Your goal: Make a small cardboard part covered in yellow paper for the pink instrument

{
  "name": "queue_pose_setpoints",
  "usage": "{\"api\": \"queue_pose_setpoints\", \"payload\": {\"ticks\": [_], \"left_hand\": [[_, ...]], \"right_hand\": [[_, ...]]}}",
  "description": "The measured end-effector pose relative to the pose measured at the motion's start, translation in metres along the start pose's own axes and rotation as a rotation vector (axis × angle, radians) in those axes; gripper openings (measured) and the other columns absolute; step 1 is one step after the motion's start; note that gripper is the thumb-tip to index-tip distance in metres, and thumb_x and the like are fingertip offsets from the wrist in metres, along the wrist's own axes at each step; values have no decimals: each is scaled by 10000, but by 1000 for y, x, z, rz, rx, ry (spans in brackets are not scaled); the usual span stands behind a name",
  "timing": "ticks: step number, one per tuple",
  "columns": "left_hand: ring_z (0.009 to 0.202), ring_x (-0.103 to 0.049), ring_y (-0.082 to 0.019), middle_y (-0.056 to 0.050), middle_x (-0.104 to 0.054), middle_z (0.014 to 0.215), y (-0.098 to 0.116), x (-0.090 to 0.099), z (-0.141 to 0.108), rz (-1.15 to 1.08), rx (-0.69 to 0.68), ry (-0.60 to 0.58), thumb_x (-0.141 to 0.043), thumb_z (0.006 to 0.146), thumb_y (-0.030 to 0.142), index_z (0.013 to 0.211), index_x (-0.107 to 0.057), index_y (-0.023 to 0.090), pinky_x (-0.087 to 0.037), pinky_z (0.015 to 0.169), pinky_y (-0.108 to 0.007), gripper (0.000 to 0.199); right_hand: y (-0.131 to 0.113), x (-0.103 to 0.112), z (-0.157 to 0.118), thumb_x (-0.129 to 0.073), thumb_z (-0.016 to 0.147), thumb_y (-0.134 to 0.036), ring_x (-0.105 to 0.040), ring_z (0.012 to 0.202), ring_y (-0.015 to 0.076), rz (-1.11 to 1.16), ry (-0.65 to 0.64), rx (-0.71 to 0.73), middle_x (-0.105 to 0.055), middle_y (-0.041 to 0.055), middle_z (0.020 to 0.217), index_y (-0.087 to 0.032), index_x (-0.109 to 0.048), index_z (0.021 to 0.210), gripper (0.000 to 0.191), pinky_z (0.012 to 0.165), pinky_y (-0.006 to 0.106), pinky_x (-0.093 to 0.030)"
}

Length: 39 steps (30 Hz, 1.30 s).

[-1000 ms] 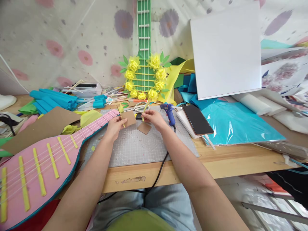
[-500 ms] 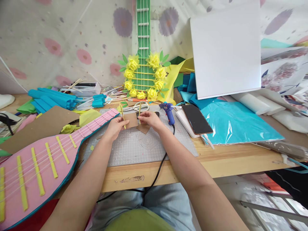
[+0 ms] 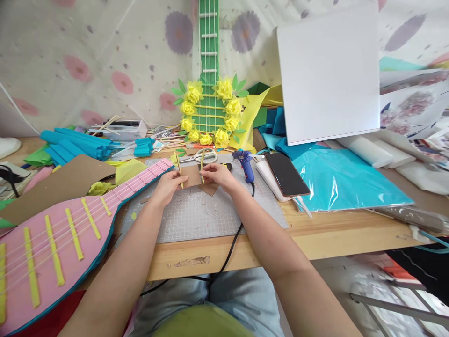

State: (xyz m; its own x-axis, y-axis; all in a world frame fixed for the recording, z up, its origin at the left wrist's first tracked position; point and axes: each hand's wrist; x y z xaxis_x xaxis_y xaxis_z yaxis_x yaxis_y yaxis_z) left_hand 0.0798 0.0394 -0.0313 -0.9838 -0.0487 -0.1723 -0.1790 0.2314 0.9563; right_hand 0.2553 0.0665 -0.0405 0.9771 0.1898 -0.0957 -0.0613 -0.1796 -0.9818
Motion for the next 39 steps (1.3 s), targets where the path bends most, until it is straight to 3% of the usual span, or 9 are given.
{"api": "queue_pose_setpoints", "payload": {"ticks": [13,39], "left_hand": [[673,-612,-157,-49,-679,750,-3,0,2,-3,-8,2,-732,505,197,757,-671,130,-489,647,-287,268],[699,-638,-185,-54,-685,719,-5,1,3,43,19,-22,-752,511,228,780,-658,112,-494,701,-324,307]], "right_hand": [[-1,-3,-1,-788,535,-254,-525,497,65,-15,0,-29,-588,-31,567,-182,-616,634,212,527,214,-485],[-3,-7,-2,-709,668,-162,-555,513,60,-94,18,-80,-603,-34,578,-159,-570,683,139,552,193,-486]]}}
Point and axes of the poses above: each hand's wrist, its own z-axis towards the middle knuckle, its own x-axis out of the back of the hand, y = z × x
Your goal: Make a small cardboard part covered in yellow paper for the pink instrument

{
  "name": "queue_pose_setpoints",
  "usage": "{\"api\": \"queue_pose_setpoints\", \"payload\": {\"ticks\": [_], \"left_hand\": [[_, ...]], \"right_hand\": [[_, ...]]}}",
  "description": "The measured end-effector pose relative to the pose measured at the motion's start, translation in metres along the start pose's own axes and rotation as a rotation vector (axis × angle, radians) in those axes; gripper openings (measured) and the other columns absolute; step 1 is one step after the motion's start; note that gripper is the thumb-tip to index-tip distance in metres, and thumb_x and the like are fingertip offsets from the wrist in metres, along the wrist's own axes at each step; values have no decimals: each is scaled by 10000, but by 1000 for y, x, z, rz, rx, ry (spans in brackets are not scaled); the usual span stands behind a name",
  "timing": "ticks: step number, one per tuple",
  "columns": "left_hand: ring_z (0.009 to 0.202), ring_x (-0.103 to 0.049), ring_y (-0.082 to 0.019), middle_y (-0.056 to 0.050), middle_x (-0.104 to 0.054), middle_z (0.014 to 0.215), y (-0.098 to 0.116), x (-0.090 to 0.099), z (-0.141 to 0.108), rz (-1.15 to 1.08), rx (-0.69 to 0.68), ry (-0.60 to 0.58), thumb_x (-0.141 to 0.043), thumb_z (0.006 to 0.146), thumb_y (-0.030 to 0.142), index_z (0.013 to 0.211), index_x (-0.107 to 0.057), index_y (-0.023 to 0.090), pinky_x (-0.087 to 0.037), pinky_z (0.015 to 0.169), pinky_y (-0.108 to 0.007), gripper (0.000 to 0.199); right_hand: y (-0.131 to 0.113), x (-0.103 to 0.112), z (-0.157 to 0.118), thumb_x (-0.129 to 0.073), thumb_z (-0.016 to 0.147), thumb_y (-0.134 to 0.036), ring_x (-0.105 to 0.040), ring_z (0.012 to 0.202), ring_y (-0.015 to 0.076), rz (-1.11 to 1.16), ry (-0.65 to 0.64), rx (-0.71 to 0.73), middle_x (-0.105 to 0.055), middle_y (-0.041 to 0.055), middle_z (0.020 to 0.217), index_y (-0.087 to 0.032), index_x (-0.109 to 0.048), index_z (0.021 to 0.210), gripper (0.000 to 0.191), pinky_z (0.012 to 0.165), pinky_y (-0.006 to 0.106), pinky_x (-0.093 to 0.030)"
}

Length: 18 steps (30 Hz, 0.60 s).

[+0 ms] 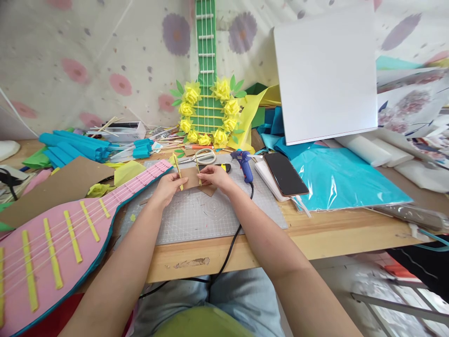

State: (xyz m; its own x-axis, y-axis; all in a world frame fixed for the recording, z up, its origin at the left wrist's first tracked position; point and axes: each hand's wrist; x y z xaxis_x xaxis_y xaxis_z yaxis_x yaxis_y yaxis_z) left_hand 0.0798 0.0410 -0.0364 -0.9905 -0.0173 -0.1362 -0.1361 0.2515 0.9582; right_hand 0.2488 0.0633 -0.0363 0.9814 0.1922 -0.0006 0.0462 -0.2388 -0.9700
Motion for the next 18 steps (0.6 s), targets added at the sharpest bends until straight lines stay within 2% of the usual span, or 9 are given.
{"api": "queue_pose_setpoints", "payload": {"ticks": [8,18], "left_hand": [[732,-640,-198,-65,-684,737,-2,1,1,-3,-7,-15,-773,495,271,802,-663,112,-482,694,-319,363],[648,-618,-165,-51,-683,707,-4,1,3,12,-25,5,-798,429,299,794,-671,112,-449,606,-260,429]], "right_hand": [[0,1,1,-707,671,-154,-550,498,55,9,4,-9,-598,-36,572,-155,-571,684,137,538,185,-488],[4,3,4,-703,680,-164,-571,516,62,-1,-18,-7,-606,-27,581,-157,-571,686,132,548,186,-501]]}}
Point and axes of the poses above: each hand's wrist, its own z-axis towards the middle knuckle, its own x-axis out of the back of the hand, y = z × x
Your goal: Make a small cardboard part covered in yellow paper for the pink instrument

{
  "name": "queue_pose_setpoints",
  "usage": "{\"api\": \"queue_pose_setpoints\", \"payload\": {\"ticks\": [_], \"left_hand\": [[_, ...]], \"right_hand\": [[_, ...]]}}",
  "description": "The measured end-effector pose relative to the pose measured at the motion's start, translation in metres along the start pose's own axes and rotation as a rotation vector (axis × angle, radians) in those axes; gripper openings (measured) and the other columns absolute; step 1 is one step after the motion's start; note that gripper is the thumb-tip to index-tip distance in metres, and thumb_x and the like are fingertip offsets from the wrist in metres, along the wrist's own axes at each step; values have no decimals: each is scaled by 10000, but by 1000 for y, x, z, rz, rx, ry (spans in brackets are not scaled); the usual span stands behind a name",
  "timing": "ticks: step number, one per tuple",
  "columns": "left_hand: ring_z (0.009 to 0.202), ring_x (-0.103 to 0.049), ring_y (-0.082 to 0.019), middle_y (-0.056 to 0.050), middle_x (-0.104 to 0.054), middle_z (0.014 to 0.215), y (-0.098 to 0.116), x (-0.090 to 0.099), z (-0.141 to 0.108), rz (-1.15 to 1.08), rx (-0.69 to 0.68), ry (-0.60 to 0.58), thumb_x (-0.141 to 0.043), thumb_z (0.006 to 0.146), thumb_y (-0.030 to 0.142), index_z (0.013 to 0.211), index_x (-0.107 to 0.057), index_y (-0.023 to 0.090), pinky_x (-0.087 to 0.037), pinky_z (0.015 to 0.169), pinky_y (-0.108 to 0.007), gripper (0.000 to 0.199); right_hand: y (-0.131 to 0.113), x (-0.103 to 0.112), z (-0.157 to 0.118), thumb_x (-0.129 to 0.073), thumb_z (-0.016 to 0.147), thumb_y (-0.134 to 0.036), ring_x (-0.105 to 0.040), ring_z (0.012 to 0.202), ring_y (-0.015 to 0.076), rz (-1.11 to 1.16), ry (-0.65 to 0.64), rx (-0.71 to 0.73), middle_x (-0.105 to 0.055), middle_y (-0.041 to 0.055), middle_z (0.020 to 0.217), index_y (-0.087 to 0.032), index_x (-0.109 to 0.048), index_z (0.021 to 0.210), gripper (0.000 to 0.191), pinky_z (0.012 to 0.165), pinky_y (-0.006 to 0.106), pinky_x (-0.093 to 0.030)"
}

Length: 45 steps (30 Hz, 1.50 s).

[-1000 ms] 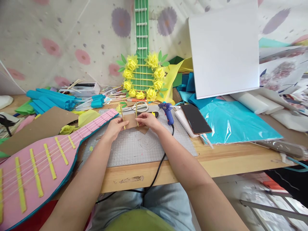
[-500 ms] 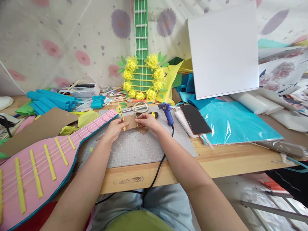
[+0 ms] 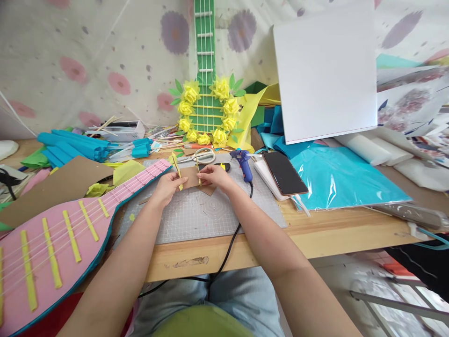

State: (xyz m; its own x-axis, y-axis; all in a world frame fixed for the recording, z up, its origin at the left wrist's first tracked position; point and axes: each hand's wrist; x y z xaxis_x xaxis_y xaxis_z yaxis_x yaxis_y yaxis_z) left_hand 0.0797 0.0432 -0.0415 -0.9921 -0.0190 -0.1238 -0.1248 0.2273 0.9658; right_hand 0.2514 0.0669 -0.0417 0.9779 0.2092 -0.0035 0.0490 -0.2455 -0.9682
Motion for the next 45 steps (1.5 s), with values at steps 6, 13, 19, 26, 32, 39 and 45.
{"api": "queue_pose_setpoints", "payload": {"ticks": [6,13,19,26,32,39,45], "left_hand": [[621,-598,-145,-45,-677,700,1,0,-1,17,-16,1,-789,449,308,797,-670,114,-426,577,-240,416],[665,-605,-163,-54,-680,722,2,-2,-2,46,-31,8,-763,497,284,824,-670,116,-439,600,-256,380],[673,-611,-167,-48,-686,727,1,-2,-2,33,-35,20,-715,532,223,778,-670,129,-457,600,-260,268],[662,-610,-165,-51,-684,722,1,-3,-2,18,-28,24,-732,502,235,768,-665,125,-458,595,-261,296],[693,-622,-175,-54,-689,747,0,-3,-2,5,-10,10,-751,487,245,782,-665,124,-476,639,-284,330],[693,-623,-170,-57,-690,748,1,-3,-2,6,11,15,-763,474,253,788,-663,122,-473,617,-267,354],[720,-627,-176,-66,-687,778,4,-2,-2,-38,19,28,-761,476,250,767,-658,118,-488,650,-281,336]], "right_hand": [[0,0,0,-723,662,-187,-570,517,60,3,-10,1,-609,-25,587,-159,-572,685,156,541,180,-500],[-1,0,-2,-736,648,-211,-560,508,53,-7,-20,-7,-603,-29,580,-152,-575,684,175,539,174,-500],[-2,2,-2,-731,656,-218,-550,509,52,-12,-28,-16,-598,-22,574,-148,-589,666,159,551,182,-501],[-3,1,-3,-736,648,-220,-539,504,54,-34,-24,-16,-588,-24,556,-147,-580,647,172,542,184,-492],[-4,2,-5,-739,644,-226,-542,506,55,-43,-38,-25,-587,-22,557,-147,-579,641,178,535,179,-489],[-6,3,-6,-751,631,-242,-545,511,56,-35,-43,-16,-588,-22,558,-149,-582,647,193,532,176,-488],[-10,2,-9,-710,685,-269,-564,535,62,-8,-63,-30,-611,-10,596,-149,-604,683,160,546,179,-495]]}}
Point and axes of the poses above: each hand's wrist, its own z-axis towards the middle knuckle, its own x-axis out of the back of the hand, y = z × x
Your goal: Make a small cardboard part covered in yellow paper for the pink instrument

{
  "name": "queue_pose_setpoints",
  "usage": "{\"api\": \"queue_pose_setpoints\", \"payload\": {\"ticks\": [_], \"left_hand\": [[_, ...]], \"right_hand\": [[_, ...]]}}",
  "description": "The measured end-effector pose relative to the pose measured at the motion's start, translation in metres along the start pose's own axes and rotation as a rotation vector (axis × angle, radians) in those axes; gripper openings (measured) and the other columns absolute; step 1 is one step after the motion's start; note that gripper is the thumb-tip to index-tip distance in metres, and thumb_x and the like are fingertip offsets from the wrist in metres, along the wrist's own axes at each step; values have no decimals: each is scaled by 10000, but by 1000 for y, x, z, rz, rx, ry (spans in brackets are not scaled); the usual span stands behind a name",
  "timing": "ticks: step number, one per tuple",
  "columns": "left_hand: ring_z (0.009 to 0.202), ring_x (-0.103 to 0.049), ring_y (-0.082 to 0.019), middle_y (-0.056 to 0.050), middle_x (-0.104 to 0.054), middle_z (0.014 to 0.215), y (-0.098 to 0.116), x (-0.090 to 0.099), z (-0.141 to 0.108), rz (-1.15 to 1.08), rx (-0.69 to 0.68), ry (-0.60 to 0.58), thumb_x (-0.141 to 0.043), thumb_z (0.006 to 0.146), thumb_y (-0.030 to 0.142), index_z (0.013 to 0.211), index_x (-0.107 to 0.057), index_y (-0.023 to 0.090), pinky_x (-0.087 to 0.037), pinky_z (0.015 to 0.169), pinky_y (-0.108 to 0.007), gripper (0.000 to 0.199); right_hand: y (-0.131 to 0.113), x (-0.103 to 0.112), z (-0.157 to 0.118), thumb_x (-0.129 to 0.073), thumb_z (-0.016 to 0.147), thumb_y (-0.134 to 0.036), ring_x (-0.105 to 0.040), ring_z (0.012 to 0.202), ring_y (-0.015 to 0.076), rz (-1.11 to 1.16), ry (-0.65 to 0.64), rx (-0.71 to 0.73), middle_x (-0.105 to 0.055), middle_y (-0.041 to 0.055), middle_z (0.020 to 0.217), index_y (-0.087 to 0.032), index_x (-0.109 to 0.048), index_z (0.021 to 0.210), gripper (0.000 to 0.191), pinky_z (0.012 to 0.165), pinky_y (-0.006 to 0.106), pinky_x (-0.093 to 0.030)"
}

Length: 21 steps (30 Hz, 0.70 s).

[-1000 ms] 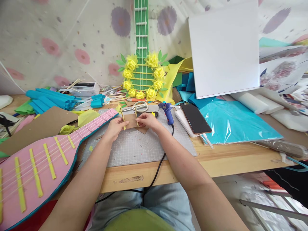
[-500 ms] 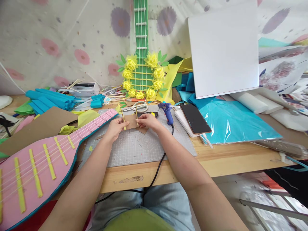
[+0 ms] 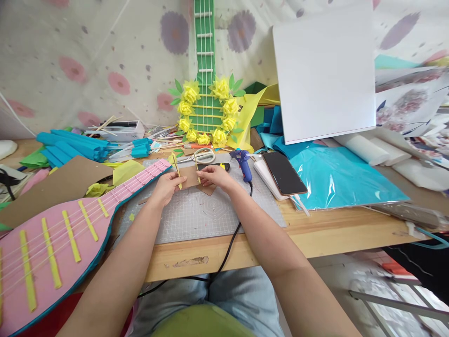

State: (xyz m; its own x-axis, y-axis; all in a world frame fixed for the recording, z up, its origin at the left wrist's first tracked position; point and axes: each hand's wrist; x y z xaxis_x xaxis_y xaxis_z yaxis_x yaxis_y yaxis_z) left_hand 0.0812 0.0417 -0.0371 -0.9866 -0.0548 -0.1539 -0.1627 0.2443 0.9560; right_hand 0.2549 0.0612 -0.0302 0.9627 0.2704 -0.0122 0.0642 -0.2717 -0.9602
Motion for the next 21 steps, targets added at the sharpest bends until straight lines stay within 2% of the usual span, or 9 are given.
{"api": "queue_pose_setpoints", "payload": {"ticks": [6,12,21], "left_hand": [[708,-626,-178,-74,-685,781,-2,1,2,3,-8,-26,-751,475,254,761,-665,113,-499,642,-295,331],[647,-611,-152,-57,-684,727,0,-1,0,-7,2,18,-735,486,205,733,-660,120,-505,616,-281,272],[677,-625,-176,-57,-675,715,1,-2,-1,22,2,48,-733,500,206,737,-657,117,-506,629,-307,264]], "right_hand": [[0,-3,0,-720,673,-256,-551,513,53,10,21,5,-599,-21,567,-150,-619,691,147,520,159,-494],[0,-2,-1,-691,704,-250,-536,491,47,-5,5,-18,-588,-22,555,-151,-623,666,125,519,160,-493],[0,0,-1,-707,685,-268,-537,499,55,-15,-20,-15,-600,-17,559,-157,-625,644,144,532,177,-495]]}}
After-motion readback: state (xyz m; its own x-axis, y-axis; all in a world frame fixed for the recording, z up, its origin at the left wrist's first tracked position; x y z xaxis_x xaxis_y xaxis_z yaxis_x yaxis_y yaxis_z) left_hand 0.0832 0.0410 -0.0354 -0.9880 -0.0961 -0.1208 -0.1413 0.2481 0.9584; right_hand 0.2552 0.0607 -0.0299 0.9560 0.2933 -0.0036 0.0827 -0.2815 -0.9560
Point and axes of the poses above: each hand's wrist, its own z-axis towards the middle knuckle, its own x-axis out of the back of the hand, y = z × x
